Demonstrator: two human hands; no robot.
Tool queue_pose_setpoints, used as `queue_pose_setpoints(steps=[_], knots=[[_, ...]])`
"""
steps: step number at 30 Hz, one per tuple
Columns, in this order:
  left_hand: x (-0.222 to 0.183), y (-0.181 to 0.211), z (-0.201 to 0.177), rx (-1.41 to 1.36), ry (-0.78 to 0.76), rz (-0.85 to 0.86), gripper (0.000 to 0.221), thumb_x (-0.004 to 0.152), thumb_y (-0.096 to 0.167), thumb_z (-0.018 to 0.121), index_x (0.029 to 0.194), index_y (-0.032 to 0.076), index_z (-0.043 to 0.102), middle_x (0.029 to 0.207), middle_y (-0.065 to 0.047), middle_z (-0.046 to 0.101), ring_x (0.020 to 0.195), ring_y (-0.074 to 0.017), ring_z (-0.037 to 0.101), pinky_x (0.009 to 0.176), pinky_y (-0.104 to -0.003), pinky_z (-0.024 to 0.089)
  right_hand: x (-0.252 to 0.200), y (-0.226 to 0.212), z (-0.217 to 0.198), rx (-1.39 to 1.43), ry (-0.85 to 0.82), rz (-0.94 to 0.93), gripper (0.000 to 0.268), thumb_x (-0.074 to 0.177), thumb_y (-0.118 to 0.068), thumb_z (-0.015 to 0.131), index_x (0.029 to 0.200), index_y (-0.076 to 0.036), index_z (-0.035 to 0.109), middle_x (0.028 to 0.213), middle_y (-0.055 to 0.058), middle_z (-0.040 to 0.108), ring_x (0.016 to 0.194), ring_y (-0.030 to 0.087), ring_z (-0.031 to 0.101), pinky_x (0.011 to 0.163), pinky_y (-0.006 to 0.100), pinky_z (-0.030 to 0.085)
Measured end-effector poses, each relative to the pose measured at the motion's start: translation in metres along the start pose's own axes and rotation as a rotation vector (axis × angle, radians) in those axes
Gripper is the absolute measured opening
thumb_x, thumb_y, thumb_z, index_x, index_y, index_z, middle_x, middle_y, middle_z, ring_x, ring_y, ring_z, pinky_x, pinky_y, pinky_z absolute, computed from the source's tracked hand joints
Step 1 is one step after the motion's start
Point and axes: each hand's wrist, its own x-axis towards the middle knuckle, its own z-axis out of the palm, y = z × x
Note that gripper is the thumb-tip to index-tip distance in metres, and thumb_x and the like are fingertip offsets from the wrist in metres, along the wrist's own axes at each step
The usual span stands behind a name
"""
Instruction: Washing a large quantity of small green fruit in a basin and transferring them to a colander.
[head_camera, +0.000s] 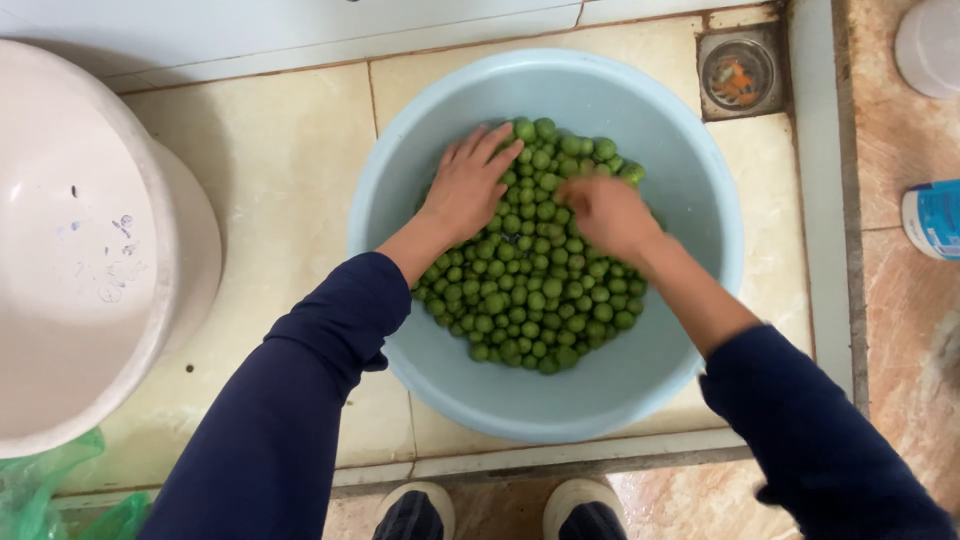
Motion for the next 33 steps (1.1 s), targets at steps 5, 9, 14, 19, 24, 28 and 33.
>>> queue_pose_setpoints(steps=[5,9,14,19,24,28,33], knots=[[-0.010,-0.021,0.012,0.125,-0.167,-0.240,0.064,0.093,0.009,0.061,0.155,0.011,0.046,0.153,-0.012,0.046,0.139,-0.0349,0.048,0.111,-0.050,0.045,0.061,-0.019,0.028,-0.086,0.141,-0.140,0.054,0.086,-0.009,0.064,0.140,-0.013,0.061,0.141,0.019,0.050,0.127,0.044,0.049,0.106,0.052,0.044],[-0.042,-0.027,-0.003,0.133,-0.440,-0.529,0.063,0.097,0.009,0.059,0.158,0.016,0.045,0.149,-0.015,0.049,0.140,-0.0344,0.053,0.116,-0.047,0.049,0.049,-0.043,0.046,-0.122,-0.004,-0.369,0.070,0.084,-0.023,0.072,0.151,-0.019,0.050,0.164,0.014,0.027,0.149,0.047,0.023,0.119,0.061,0.023],[-0.066,0.065,-0.024,0.023,-0.740,-0.700,0.088,0.092,0.029,0.060,0.164,0.018,0.011,0.164,-0.026,-0.006,0.146,-0.0545,0.019,0.112,-0.061,0.037,-0.008,-0.010,0.030,-0.410,0.028,-0.032,0.067,0.098,-0.039,0.060,0.159,-0.022,0.038,0.169,0.007,0.023,0.155,0.045,0.017,0.115,0.075,0.015],[-0.085,0.136,-0.031,-0.137,-1.026,-0.604,0.072,0.104,0.046,0.052,0.164,0.035,0.015,0.169,-0.024,-0.024,0.157,-0.0584,-0.018,0.114,-0.079,0.019,-0.084,-0.021,0.031,-0.682,-0.153,0.124,0.074,0.095,-0.046,0.057,0.158,-0.020,0.027,0.171,0.016,0.009,0.149,0.061,0.013,0.099,0.082,0.025],[-0.117,0.131,0.014,-0.434,-0.808,-0.243,0.046,0.096,0.023,0.059,0.142,0.027,0.061,0.171,-0.014,0.016,0.147,-0.0491,0.022,0.118,-0.055,0.028,-0.132,0.014,0.102,-0.365,-0.425,-0.221,0.102,0.084,-0.033,0.074,0.165,-0.008,0.016,0.164,0.029,0.008,0.137,0.062,0.033,0.104,0.082,0.031],[-0.131,0.123,-0.009,-0.364,-0.616,-0.353,0.038,0.094,0.016,0.057,0.127,0.022,0.075,0.134,-0.013,0.071,0.124,-0.0359,0.066,0.104,-0.046,0.052,-0.121,-0.053,0.038,-0.484,-0.467,-0.070,0.070,0.082,-0.019,0.067,0.148,-0.035,0.050,0.155,0.013,0.044,0.114,0.047,0.059,0.090,0.049,0.056],[-0.131,0.104,-0.040,-0.325,-0.306,-0.409,0.031,0.090,0.015,0.065,0.120,0.016,0.073,0.125,-0.013,0.067,0.116,-0.0349,0.063,0.096,-0.046,0.051,-0.102,-0.117,-0.019,-0.356,-0.251,0.015,0.017,0.088,-0.025,0.067,0.099,-0.018,0.078,0.091,0.008,0.074,0.089,0.031,0.072,0.079,0.048,0.058]])
